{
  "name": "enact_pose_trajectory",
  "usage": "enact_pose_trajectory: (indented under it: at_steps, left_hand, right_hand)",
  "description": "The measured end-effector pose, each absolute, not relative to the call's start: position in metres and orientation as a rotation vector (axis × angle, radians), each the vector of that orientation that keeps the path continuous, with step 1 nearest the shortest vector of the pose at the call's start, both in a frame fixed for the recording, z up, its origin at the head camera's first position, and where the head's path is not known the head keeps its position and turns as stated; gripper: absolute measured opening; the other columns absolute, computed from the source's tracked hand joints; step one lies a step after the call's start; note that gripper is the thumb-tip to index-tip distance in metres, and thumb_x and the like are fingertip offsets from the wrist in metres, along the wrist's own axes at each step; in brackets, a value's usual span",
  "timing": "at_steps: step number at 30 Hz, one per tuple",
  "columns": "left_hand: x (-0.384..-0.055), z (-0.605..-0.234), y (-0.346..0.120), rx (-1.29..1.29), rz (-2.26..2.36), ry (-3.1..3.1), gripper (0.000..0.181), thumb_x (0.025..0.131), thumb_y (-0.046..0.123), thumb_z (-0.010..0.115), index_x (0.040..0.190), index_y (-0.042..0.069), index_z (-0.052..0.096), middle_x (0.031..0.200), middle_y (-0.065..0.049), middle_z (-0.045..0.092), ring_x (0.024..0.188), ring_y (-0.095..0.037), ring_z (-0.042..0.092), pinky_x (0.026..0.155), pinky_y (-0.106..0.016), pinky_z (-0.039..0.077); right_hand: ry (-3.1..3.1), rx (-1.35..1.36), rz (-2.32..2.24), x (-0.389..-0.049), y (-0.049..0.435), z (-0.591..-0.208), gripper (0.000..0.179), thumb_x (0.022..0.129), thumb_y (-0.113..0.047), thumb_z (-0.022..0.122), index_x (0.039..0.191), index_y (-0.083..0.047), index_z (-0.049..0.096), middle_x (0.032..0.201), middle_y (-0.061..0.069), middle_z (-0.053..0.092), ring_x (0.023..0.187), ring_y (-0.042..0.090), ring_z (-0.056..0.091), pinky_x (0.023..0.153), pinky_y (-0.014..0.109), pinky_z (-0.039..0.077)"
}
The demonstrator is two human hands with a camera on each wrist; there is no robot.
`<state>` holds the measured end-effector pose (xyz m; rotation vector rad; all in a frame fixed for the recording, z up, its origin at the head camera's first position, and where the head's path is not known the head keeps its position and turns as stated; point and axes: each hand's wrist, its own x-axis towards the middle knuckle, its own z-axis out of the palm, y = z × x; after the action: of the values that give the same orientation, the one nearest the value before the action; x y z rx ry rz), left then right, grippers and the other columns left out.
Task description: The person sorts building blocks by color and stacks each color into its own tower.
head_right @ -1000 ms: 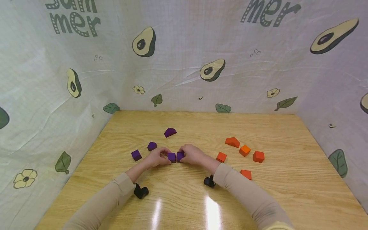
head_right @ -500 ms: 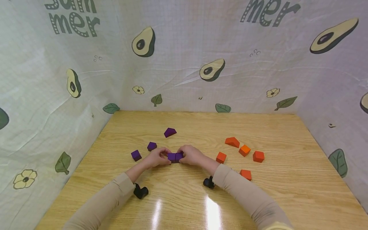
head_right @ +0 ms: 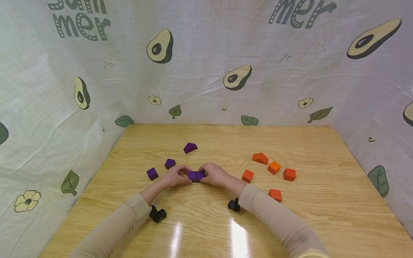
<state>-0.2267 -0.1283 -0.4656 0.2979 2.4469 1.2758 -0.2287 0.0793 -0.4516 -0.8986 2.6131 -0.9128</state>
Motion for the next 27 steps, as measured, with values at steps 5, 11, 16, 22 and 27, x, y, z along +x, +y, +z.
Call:
enact_pose_trajectory:
  at_steps: [5,11,16,22,27]
  left_hand:
    - [-0.2264,-0.4659,-0.1282,0.281,1.298,2.429,0.033,0.076,0.007,0.074,0.106,0.006,0.060,0.100,-0.007,0.062,0.080,-0.015,0.058,0.072,-0.026,0.047]
    - [-0.2276,-0.4664,-0.1284,0.292,1.287,2.439,0.033,0.075,0.008,0.074,0.105,0.006,0.061,0.100,-0.007,0.062,0.080,-0.015,0.058,0.071,-0.026,0.047]
    - [-0.2287,-0.4666,-0.1283,0.286,1.283,2.438,0.034,0.074,0.009,0.075,0.105,0.007,0.061,0.100,-0.007,0.062,0.080,-0.015,0.058,0.071,-0.026,0.046]
    - [-0.2299,-0.4669,-0.1280,0.270,1.302,2.429,0.033,0.074,0.008,0.075,0.104,0.006,0.062,0.098,-0.007,0.062,0.078,-0.014,0.057,0.069,-0.025,0.046]
    - [-0.2298,-0.4671,-0.1278,0.266,1.297,2.428,0.033,0.074,0.007,0.075,0.104,0.007,0.062,0.097,-0.006,0.062,0.077,-0.013,0.057,0.069,-0.024,0.046]
  right_hand:
    - [2.618,-0.883,-0.924,-0.2285,0.0783,-0.4527,0.029,0.079,-0.008,0.070,0.105,0.002,0.062,0.098,0.012,0.064,0.081,0.016,0.061,0.068,0.023,0.049]
    - [2.642,-0.846,-0.920,-0.2271,0.0770,-0.4525,0.028,0.079,-0.008,0.071,0.104,0.001,0.063,0.098,0.012,0.063,0.080,0.016,0.060,0.069,0.025,0.049]
    - [2.654,-0.849,-0.904,-0.2271,0.0762,-0.4529,0.028,0.079,-0.008,0.071,0.104,0.001,0.062,0.097,0.011,0.063,0.078,0.014,0.059,0.068,0.025,0.048]
    - [2.649,-0.824,-0.903,-0.2267,0.0751,-0.4508,0.029,0.078,-0.008,0.071,0.104,0.002,0.063,0.097,0.012,0.064,0.077,0.014,0.060,0.067,0.024,0.048]
    - [2.648,-0.816,-0.900,-0.2263,0.0752,-0.4506,0.029,0.079,-0.009,0.071,0.105,0.002,0.063,0.098,0.013,0.064,0.078,0.014,0.060,0.067,0.024,0.048]
